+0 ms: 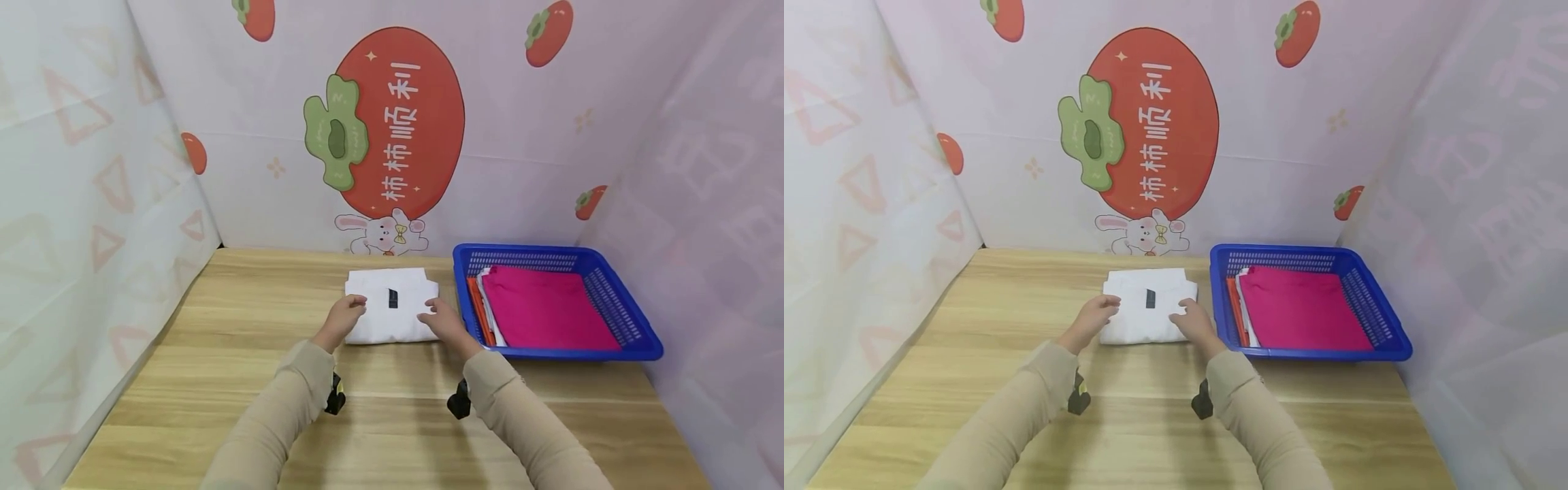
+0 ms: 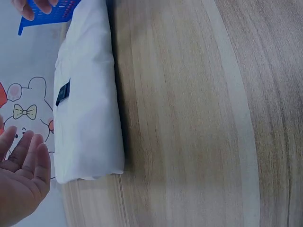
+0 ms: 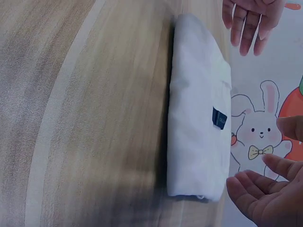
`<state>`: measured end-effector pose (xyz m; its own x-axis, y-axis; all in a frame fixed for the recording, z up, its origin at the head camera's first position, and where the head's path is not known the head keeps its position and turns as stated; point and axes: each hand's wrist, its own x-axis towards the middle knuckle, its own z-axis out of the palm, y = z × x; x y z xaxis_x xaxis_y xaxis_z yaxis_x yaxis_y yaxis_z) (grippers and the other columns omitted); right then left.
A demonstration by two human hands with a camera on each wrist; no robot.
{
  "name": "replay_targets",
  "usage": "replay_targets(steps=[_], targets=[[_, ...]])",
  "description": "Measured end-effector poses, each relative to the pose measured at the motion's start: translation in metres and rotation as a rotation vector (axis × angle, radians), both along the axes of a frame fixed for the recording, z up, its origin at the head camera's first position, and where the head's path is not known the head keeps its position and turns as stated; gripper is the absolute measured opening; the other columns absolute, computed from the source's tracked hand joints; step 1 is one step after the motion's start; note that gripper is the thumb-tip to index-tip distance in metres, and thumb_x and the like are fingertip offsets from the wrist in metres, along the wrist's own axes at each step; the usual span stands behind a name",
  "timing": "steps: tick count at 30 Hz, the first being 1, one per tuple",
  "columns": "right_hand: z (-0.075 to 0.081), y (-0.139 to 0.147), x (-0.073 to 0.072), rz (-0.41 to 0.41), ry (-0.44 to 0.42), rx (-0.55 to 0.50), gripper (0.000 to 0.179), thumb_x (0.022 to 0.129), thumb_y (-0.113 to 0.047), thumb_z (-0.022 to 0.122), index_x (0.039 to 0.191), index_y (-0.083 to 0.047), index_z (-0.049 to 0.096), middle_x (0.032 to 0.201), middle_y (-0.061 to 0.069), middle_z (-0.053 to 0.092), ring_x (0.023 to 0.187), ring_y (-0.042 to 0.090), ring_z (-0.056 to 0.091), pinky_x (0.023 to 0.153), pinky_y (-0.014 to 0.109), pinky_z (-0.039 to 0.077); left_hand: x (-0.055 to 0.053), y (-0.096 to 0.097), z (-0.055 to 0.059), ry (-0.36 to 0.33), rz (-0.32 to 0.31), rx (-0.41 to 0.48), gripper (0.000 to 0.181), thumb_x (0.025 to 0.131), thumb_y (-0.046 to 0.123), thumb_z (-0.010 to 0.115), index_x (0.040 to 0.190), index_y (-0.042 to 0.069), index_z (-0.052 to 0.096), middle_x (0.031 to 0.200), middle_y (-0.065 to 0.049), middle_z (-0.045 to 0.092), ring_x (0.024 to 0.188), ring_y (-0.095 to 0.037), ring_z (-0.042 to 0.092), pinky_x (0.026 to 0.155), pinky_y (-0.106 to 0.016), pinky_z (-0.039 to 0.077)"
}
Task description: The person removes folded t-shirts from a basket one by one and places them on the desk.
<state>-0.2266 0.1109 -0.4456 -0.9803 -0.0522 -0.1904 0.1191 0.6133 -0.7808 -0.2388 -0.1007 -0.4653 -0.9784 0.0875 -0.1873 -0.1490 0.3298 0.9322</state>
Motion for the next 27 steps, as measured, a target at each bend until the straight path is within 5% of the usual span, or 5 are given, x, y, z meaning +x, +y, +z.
replay_targets(steps=[14, 22, 27], targets=[[0.023, 0.01, 0.01, 0.006, 0.022, -0.115, 0.042, 0.083, -0.019, 0.054, 0.118, 0.002, 0.046, 0.119, 0.023, 0.045, 0.108, 0.034, 0.043, 0.086, 0.043, 0.036, 0.003, 0.017, 0.011, 0.036, -0.041, 0.06, 0.028, 0.087, 0.009, 0.046, 0.112, -0.004, 0.051, 0.113, -0.02, 0.05, 0.101, -0.027, 0.048, 0.083, -0.039, 0.04], [0.024, 0.027, 0.013, -0.01, 0.085, -0.134, 0.041, 0.083, -0.016, 0.055, 0.117, 0.004, 0.047, 0.115, 0.022, 0.048, 0.107, 0.033, 0.044, 0.086, 0.041, 0.037, 0.004, 0.029, 0.02, 0.052, -0.063, 0.086, 0.024, 0.085, 0.007, 0.048, 0.106, -0.002, 0.055, 0.102, -0.012, 0.056, 0.096, -0.025, 0.051, 0.08, -0.037, 0.042], [0.025, 0.038, 0.015, -0.023, 0.102, -0.163, 0.041, 0.085, -0.014, 0.053, 0.119, 0.005, 0.044, 0.117, 0.024, 0.045, 0.108, 0.034, 0.043, 0.086, 0.042, 0.037, 0.007, 0.036, 0.026, 0.048, -0.104, 0.113, 0.026, 0.085, 0.007, 0.047, 0.108, -0.004, 0.053, 0.104, -0.016, 0.055, 0.096, -0.026, 0.051, 0.082, -0.042, 0.04]])
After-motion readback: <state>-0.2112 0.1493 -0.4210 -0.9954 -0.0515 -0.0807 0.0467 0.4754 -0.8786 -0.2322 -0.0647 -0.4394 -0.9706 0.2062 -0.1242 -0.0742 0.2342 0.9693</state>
